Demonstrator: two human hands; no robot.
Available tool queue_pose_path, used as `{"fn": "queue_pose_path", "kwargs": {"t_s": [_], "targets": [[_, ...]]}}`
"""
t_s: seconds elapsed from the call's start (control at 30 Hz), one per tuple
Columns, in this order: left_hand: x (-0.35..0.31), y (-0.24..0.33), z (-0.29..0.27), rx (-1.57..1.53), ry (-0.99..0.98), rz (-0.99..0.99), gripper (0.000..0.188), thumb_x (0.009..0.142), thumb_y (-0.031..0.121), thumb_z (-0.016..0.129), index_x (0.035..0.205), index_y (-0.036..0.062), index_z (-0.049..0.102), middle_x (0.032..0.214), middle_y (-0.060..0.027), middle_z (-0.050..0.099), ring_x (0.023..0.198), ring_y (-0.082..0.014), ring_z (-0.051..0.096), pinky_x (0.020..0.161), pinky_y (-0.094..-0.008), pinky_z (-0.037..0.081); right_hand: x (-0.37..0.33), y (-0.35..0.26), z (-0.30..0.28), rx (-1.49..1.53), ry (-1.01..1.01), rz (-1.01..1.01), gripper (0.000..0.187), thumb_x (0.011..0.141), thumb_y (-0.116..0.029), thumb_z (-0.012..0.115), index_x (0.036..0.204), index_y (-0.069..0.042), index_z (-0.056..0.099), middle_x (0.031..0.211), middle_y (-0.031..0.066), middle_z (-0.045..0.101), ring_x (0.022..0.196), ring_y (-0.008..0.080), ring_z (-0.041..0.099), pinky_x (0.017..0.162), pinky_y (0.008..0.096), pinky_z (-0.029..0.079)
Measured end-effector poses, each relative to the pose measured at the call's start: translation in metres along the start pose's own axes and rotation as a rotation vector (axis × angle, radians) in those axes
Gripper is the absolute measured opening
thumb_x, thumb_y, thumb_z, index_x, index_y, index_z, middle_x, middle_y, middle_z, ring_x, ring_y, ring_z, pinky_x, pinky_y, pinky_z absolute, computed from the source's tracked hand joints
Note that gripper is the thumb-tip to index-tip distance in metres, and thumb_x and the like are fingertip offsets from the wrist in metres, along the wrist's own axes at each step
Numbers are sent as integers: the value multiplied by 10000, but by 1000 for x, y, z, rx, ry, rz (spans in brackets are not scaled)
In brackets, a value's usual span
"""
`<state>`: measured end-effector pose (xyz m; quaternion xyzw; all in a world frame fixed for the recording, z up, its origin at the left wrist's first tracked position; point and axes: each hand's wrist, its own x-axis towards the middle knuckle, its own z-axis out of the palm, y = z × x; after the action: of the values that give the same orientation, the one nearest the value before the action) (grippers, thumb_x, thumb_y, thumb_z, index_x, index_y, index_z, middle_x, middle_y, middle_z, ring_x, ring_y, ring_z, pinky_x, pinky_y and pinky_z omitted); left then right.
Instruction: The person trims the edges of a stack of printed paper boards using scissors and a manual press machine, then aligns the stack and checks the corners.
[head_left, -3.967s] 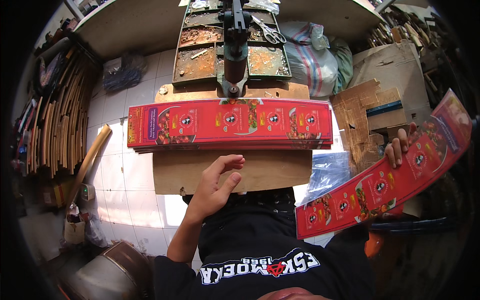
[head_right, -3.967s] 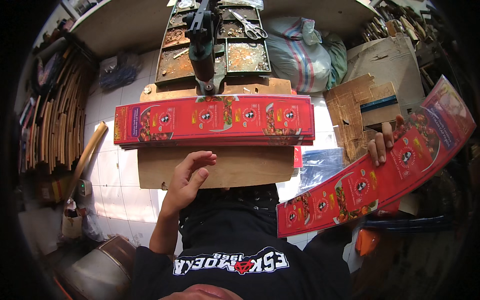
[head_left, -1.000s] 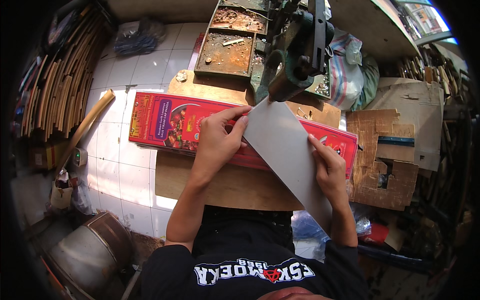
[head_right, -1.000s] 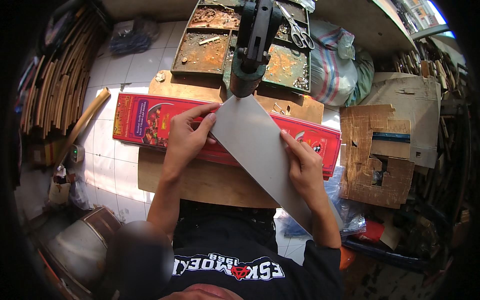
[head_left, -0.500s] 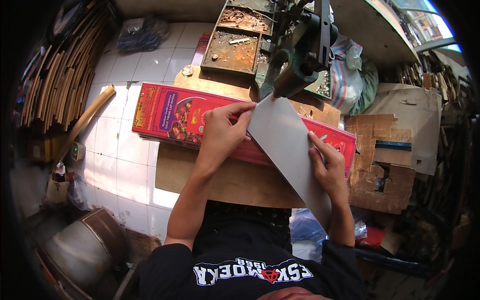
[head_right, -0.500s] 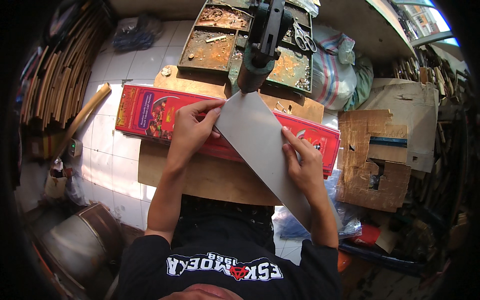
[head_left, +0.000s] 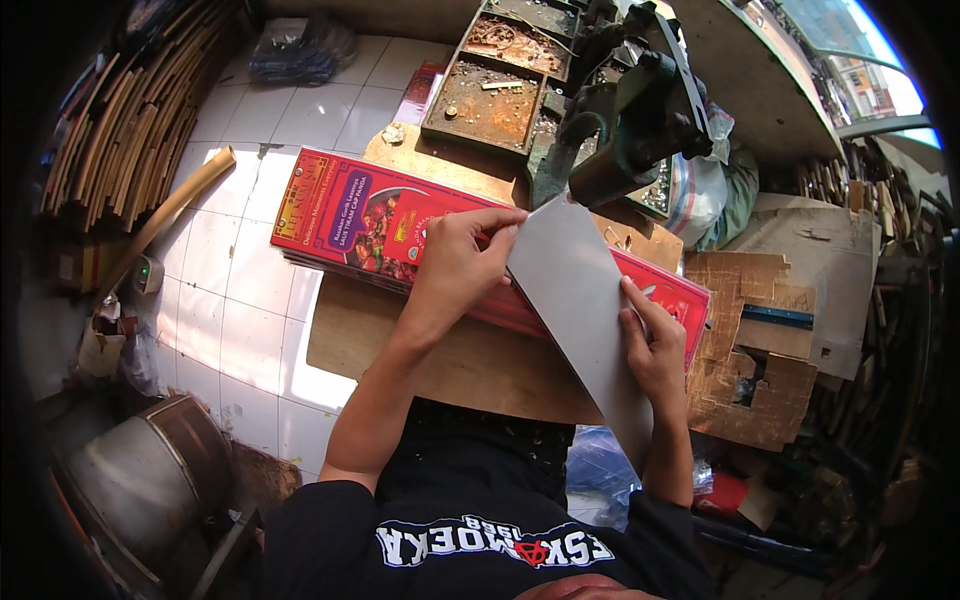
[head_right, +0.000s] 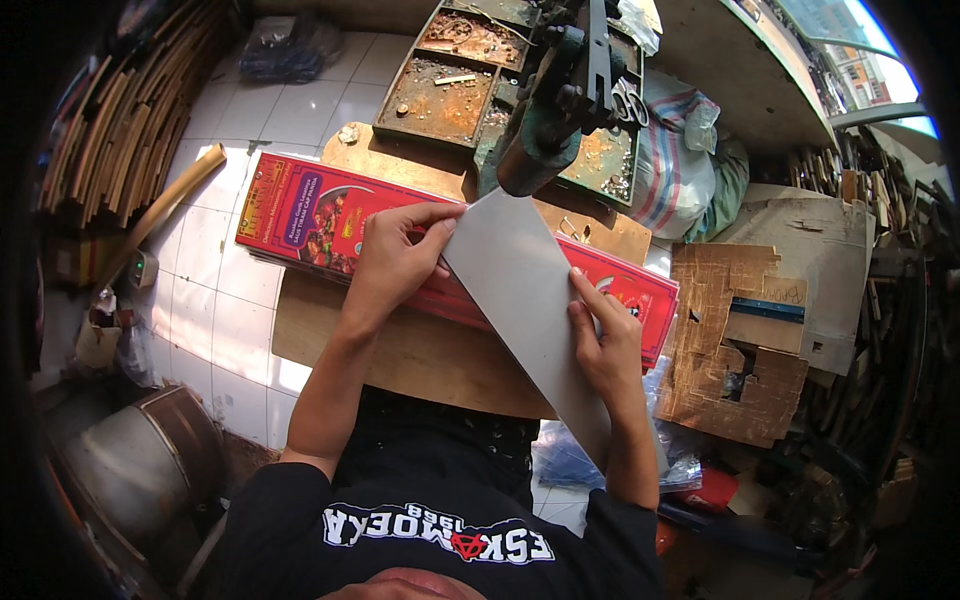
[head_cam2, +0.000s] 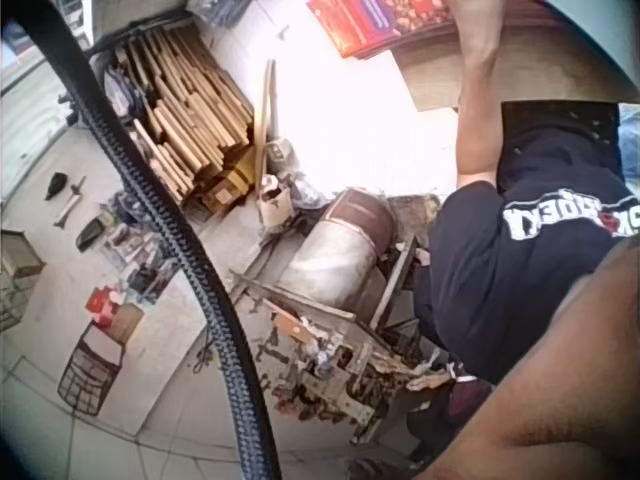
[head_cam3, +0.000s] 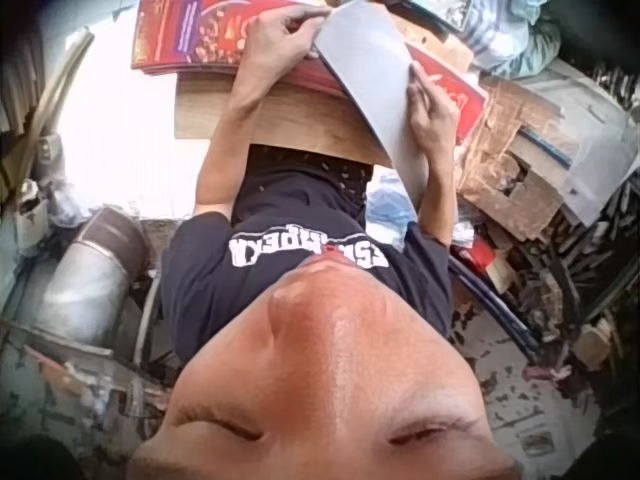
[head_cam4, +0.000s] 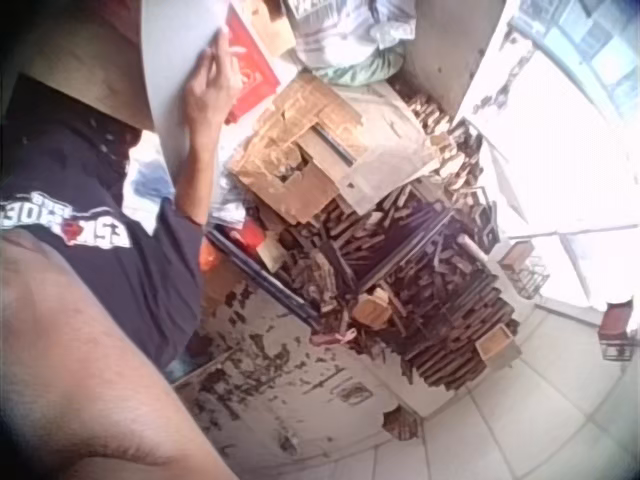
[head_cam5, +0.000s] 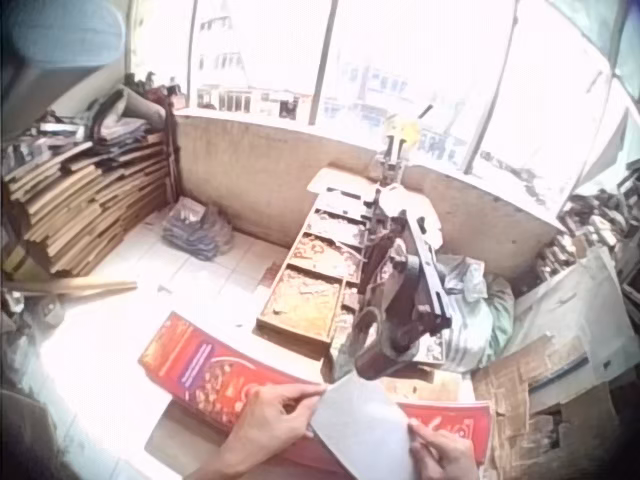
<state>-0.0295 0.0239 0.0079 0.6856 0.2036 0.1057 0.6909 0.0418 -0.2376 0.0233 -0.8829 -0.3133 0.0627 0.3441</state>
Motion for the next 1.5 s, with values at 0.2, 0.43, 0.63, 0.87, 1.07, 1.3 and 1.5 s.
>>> {"fn": "queue_pose_path", "kwargs": {"t_s": [0.2, 0.43, 0.63, 0.87, 1.07, 1.3, 1.5], "targets": [[1, -1, 0, -2, 1, 8, 242, 917, 55, 585, 1122, -31, 683, 883, -117, 722, 674, -105, 674, 530, -224, 578, 1, 1, -2, -15, -14, 16, 395, 905, -60, 614, 1295, -124, 615, 766, 158, 598, 644, 254, 574, 623, 356, 449], [2, -1, 0, 3, 1, -1, 238, 919, 55, 583, 1115, -31, 686, 849, -110, 719, 648, -110, 674, 525, -223, 576, 2, -1, -1, -4, 0, 0, 389, 903, -59, 618, 1289, -108, 617, 785, 163, 610, 647, 252, 576, 620, 353, 449], [0, -2, -1, 8, 8, 13, 232, 921, 59, 583, 1107, -30, 690, 798, -106, 712, 606, -110, 668, 512, -218, 566, 1, 1, 0, -21, -21, 41, 385, 904, -52, 616, 1286, -99, 619, 771, 157, 603, 647, 240, 575, 623, 345, 452], [-1, 0, 0, 28, 14, 16, 234, 919, 73, 587, 1100, -30, 694, 802, -108, 712, 621, -105, 666, 527, -219, 566, -3, 0, 2, 13, 4, 28, 379, 913, -68, 610, 1291, -94, 614, 787, 158, 617, 662, 237, 580, 641, 346, 456], [0, -4, 0, 17, 13, 46, 242, 911, 80, 588, 1107, -13, 694, 862, -91, 712, 682, -90, 663, 535, -221, 563, -6, 5, 4, 133, 34, 44, 372, 922, -70, 602, 1294, -78, 607, 1055, 195, 692, 947, 261, 678, 839, 336, 500], [-19, -13, -4, 122, -91, 119, 223, 898, 75, 605, 1092, 13, 695, 863, -71, 710, 712, -81, 630, 641, -245, 506, -41, -27, -16, 76, 19, 100, 463, 853, -100, 699, 1290, -10, 576, 1176, 233, 650, 1117, 318, 637, 948, 367, 479], [-57, 17, 1, 61, -208, 197, 232, 879, 9, 613, 1102, 3, 678, 847, -74, 708, 763, -98, 658, 685, -251, 538, -69, -49, -51, -185, 148, -156, 517, 745, -59, 798, 1228, -47, 615, 907, 150, 683, 758, 280, 682, 655, 346, 527]]}}
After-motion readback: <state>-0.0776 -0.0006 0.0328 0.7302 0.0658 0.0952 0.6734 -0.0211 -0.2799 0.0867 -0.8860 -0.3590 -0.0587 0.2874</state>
